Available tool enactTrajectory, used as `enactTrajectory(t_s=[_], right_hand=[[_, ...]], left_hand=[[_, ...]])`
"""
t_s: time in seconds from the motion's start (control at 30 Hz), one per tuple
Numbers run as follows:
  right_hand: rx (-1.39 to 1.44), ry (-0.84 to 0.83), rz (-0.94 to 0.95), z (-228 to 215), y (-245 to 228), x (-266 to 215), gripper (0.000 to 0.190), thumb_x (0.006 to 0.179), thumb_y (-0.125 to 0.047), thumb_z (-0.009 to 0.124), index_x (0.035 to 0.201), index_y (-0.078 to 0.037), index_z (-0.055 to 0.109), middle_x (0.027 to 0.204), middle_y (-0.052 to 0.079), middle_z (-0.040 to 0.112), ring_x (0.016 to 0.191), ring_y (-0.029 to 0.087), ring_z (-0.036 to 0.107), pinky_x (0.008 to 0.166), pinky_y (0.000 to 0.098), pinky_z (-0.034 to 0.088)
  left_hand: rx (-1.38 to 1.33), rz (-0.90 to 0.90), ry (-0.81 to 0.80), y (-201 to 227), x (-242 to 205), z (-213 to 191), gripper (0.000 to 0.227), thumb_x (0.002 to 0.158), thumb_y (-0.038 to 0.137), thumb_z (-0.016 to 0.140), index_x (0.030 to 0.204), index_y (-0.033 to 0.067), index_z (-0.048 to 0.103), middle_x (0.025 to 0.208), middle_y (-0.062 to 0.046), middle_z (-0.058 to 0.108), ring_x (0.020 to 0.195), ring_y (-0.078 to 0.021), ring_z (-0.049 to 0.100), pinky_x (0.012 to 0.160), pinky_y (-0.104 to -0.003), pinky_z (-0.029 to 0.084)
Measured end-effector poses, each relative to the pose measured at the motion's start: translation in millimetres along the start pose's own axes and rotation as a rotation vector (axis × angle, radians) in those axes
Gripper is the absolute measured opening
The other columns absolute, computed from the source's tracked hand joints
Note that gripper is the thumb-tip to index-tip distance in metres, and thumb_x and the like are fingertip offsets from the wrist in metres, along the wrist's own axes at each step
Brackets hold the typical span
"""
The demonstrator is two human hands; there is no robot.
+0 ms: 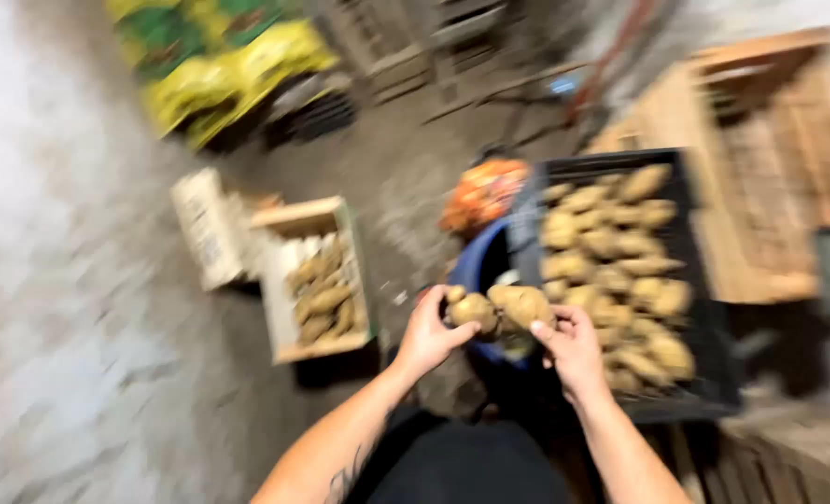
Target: The person picks up potatoes from a black plastic crate and places them into a wooden crate. They handle the potatoes one at a time, occasionally inspecting them before placing them in the wooden crate.
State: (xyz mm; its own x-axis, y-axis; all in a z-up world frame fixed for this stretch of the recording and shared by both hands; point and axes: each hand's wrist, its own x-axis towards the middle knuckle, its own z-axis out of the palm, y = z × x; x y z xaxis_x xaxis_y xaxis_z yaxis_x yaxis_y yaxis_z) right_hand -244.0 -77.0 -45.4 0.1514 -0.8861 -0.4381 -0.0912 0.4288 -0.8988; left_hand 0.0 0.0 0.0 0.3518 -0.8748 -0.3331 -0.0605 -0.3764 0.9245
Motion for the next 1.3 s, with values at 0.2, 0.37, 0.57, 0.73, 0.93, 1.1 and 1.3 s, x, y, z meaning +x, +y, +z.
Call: enactTrajectory(t_s=[0.2, 0.37, 0.57, 0.73, 0.93, 1.1, 1.3], right_hand=[[-0.312, -0.229, 0.241, 148, 119, 33, 0.057, 0.082, -0.026, 0.089, 0.122, 0.003, 0.060, 0.094, 0.016, 0.072, 0.069, 0.021, 0.066, 0.041, 0.0324, 0.054], [-0.872, -0.374, 0.221, 231, 133, 49, 0.059, 0.072, -0.051, 0.090, 0.115, -0.015, 0.072, 0.099, 0.008, 0.079, 0.098, 0.025, 0.076, 0.084, 0.0388, 0.060], [-0.993, -0.586, 0.240, 267, 112, 40, 0.080, 0.074, -0.046, 0.087, 0.141, -0.014, 0.057, 0.120, 0.017, 0.072, 0.099, 0.030, 0.070, 0.082, 0.0441, 0.059], [-1.141, -0.657, 0.205, 197, 125, 37, 0.085, 0.080, -0.044, 0.082, 0.153, -0.020, 0.047, 0.142, 0.021, 0.063, 0.135, 0.035, 0.058, 0.112, 0.0481, 0.050], [-0.741, -0.577, 0.078, 55, 86, -6, 0.065, 0.082, -0.024, 0.077, 0.143, -0.016, 0.054, 0.137, 0.009, 0.070, 0.129, 0.017, 0.065, 0.109, 0.0319, 0.047], [-0.484, -0.580, -0.076, -50, -8, -29, 0.031, 0.095, -0.023, 0.068, 0.123, -0.009, 0.071, 0.099, 0.003, 0.079, 0.086, 0.010, 0.071, 0.074, 0.0237, 0.056], [-1.367, 0.138, 0.171, -217, 10, 64, 0.048, 0.092, -0.037, 0.062, 0.138, -0.023, 0.061, 0.128, 0.011, 0.068, 0.116, 0.034, 0.070, 0.098, 0.0482, 0.057]], left_hand=[[-0.128, -0.427, 0.356, -174, -42, -106, 0.068, 0.067, 0.020, 0.093, 0.124, 0.0026, 0.062, 0.119, -0.025, 0.071, 0.118, -0.0385, 0.067, 0.097, -0.047, 0.059], [0.033, -0.654, 0.539, -239, -52, -186, 0.070, 0.066, 0.031, 0.088, 0.129, 0.0150, 0.061, 0.125, -0.015, 0.071, 0.124, -0.0322, 0.065, 0.106, -0.045, 0.055], [0.116, -0.627, 0.560, -185, -65, -260, 0.124, 0.070, 0.026, 0.092, 0.165, 0.0103, 0.013, 0.162, -0.036, 0.015, 0.148, -0.0511, 0.032, 0.121, -0.056, 0.037], [0.317, -0.685, 0.489, -272, -87, -287, 0.110, 0.080, 0.024, 0.084, 0.164, 0.0062, 0.015, 0.163, -0.036, 0.017, 0.149, -0.0523, 0.031, 0.119, -0.062, 0.036], [0.497, -0.839, 0.171, -445, -107, -250, 0.072, 0.082, 0.053, 0.074, 0.142, 0.0147, 0.064, 0.170, -0.015, 0.025, 0.157, -0.0275, 0.026, 0.128, -0.036, 0.022], [0.523, -0.958, 0.035, -344, -66, -192, 0.098, 0.077, 0.039, 0.080, 0.160, 0.0101, 0.037, 0.155, -0.025, 0.049, 0.142, -0.0427, 0.049, 0.114, -0.046, 0.042], [0.726, -0.252, -0.142, -135, 37, -53, 0.058, 0.087, 0.030, 0.073, 0.141, 0.0116, 0.060, 0.131, -0.026, 0.065, 0.129, -0.0427, 0.061, 0.109, -0.053, 0.051]])
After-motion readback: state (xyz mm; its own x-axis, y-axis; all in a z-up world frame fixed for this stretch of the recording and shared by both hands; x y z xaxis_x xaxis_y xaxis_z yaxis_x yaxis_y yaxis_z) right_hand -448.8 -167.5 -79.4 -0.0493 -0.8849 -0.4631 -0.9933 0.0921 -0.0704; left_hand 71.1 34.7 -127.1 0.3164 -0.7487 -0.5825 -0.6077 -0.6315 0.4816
